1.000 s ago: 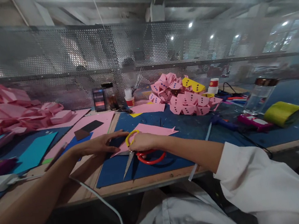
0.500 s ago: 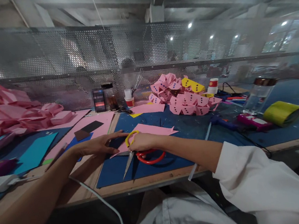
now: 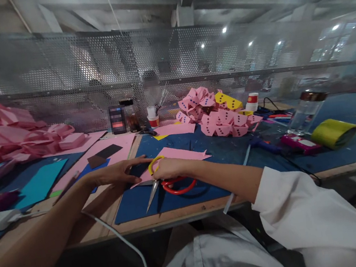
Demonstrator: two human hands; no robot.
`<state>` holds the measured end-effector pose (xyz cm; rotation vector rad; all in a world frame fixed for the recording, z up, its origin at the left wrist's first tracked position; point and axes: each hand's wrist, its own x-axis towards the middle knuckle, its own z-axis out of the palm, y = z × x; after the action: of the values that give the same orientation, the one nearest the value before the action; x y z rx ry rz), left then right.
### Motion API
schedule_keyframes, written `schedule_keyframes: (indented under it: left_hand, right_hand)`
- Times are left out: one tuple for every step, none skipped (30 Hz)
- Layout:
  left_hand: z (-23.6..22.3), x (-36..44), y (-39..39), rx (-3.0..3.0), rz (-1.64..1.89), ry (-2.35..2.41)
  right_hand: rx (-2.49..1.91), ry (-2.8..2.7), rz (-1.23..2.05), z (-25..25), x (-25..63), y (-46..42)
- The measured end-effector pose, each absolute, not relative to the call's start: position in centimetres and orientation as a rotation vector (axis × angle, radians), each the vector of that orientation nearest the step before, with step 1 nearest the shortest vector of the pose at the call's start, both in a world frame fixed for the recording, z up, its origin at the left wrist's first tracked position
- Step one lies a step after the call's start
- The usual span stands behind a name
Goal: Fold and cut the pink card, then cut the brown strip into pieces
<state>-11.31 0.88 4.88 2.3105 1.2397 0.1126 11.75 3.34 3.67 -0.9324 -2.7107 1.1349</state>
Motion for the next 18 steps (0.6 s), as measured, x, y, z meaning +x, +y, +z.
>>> schedule_keyframes:
  left_hand:
    - [4.93,-11.3,0.84,2.31,0.113,1.234]
    - [4.96,-11.3,0.82,2.311,0.113,1.227]
    - [4.99,-11.3,0.81,2.315,0.113,1.22]
    - [4.99,-11.3,0.82,2.319,0.115,1.212]
    - [4.98,-11.31,0.85,2.322,0.117,1.205]
    - [4.95,-11.32,0.88,2.325,0.119,1.202]
    - [4.91,-11.34,0.92,2.327,0.119,1.202]
    - [4.87,-11.36,0.95,2.33,0.118,1.202]
    - [4.82,-11.38,0.99,2.333,0.115,1.202]
    - [4.78,-11.42,1.01,2.337,0.112,1.203]
    - [4.75,-11.46,1.03,2.338,0.108,1.208]
    - [4.72,-11.51,1.05,2.337,0.107,1.215]
    - [4.69,-11.56,1.07,2.334,0.107,1.222]
    - [4.68,-11.61,1.08,2.333,0.107,1.224]
    - [4.66,-11.65,1.1,2.334,0.108,1.222]
    - [4.64,-11.68,1.11,2.338,0.108,1.216]
    - [4.63,-11.7,1.13,2.342,0.108,1.209]
    - [4.61,-11.71,1.14,2.344,0.109,1.204]
  right_hand:
    - [-0.919,-2.711,1.143,3.61,11.72,3.42]
    - [-0.907,-2.712,1.152,3.57,11.72,3.48]
    - [-0.899,-2.713,1.161,3.54,11.72,3.53]
    - [-0.895,-2.713,1.168,3.5,11.74,3.56]
    - [-0.896,-2.712,1.172,3.47,11.75,3.58]
    - [-0.903,-2.708,1.173,3.43,11.75,3.59]
    - [-0.912,-2.702,1.172,3.4,11.73,3.59]
    - [-0.923,-2.696,1.169,3.37,11.7,3.59]
    - [-0.934,-2.69,1.165,3.36,11.65,3.57]
    - [-0.942,-2.687,1.16,3.39,11.58,3.55]
    - [-0.948,-2.686,1.156,3.44,11.52,3.52]
    - [-0.951,-2.687,1.153,3.53,11.47,3.48]
    - [-0.953,-2.689,1.152,3.64,11.45,3.42]
    - [-0.955,-2.693,1.153,3.76,11.44,3.36]
    - [-0.956,-2.696,1.157,3.88,11.46,3.29]
    - [-0.957,-2.699,1.162,3.97,11.48,3.22]
    - [-0.958,-2.7,1.167,4.04,11.49,3.16]
    - [-0.96,-2.699,1.17,4.08,11.49,3.11]
